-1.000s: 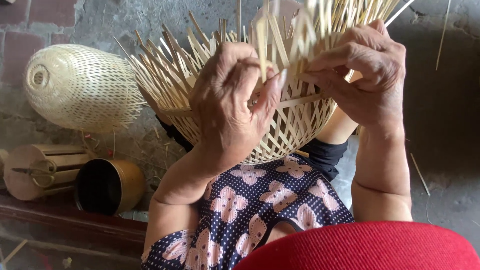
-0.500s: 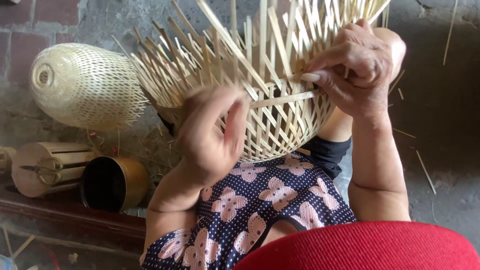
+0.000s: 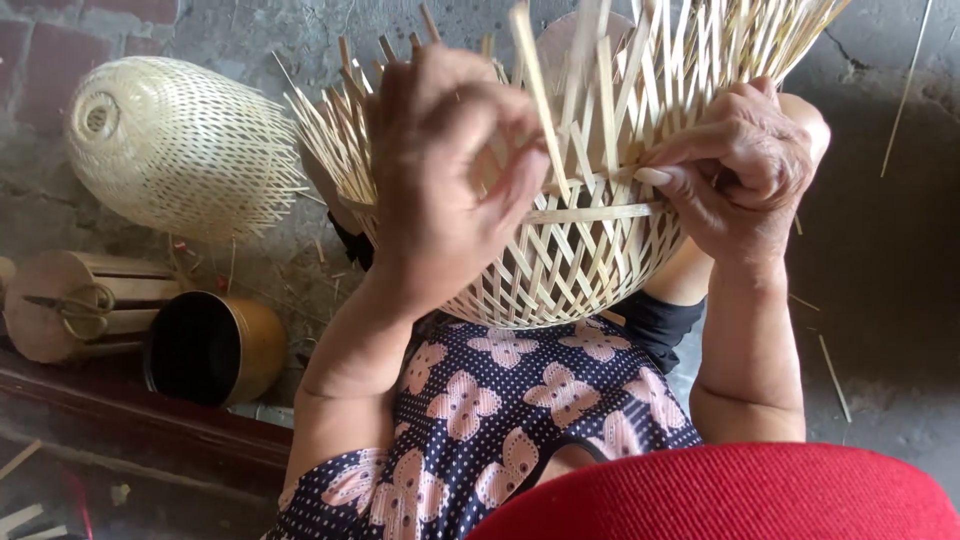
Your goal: The person weaves thin bamboo strips into a conical structure by hand, interlacing a long horizontal strip around vertical ribs. They rotate the object while continuing to thread the bamboo strip through the mesh.
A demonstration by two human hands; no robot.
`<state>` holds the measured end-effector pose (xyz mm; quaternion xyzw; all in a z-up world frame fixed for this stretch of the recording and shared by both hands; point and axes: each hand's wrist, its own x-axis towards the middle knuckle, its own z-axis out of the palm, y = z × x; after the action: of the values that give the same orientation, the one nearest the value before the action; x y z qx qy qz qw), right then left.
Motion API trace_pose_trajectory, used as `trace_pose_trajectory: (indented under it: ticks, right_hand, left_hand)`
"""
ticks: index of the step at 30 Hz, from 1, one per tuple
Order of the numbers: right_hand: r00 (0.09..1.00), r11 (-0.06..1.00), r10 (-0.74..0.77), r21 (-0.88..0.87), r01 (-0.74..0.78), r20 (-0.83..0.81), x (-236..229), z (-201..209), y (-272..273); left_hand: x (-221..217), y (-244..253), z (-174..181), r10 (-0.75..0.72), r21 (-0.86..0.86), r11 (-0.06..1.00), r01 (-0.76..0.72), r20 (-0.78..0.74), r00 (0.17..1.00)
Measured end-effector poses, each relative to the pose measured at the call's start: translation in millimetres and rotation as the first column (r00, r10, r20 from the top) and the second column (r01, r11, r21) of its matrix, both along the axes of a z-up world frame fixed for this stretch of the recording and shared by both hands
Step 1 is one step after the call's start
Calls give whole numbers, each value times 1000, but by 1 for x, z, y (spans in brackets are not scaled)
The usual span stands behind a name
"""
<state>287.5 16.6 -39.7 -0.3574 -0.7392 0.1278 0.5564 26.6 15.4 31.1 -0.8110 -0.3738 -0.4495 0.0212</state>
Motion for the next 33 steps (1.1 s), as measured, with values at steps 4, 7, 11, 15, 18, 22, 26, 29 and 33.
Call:
trace_pose_trajectory:
  ticks: [4, 7, 11, 15, 18, 22, 26, 29, 33]
  right_hand:
    - [1000, 1000, -7, 11, 7, 29, 2, 0, 0]
    - [1000, 1000, 19, 7, -19, 11, 3, 0, 3]
    - [999, 999, 31, 15, -31, 22, 3, -1, 2]
    - [999, 999, 40, 29, -41, 6, 3, -4, 5]
    - [998, 998, 59, 3, -59, -16, 3, -4, 2]
    - [998, 997, 61, 48, -61, 2, 1, 0, 2]
    - [998, 996, 64, 64, -65, 21, 2, 2, 4]
    - [997, 996, 76, 48, -77, 16, 3, 1, 3]
    - [996, 996, 81, 33, -83, 35, 5, 2, 3]
  left_hand:
    - [-9, -5, 2, -175, 36, 984, 173, 69, 982]
    - [6, -14, 8, 38, 151, 988, -22, -105, 994]
    - [21, -16, 10, 57, -32, 998, -58, -44, 997]
    - [17, -3, 8, -267, -37, 960, 277, 182, 946]
    - [14, -13, 8, -168, 20, 986, 168, 9, 986]
    - [35, -20, 5, 212, 110, 974, -198, -142, 967]
    - [36, -5, 4, -40, -39, 998, 44, 91, 995]
    - [25, -3, 7, -228, -71, 968, 239, 131, 965]
    - [32, -11, 7, -59, -14, 998, 59, -52, 997]
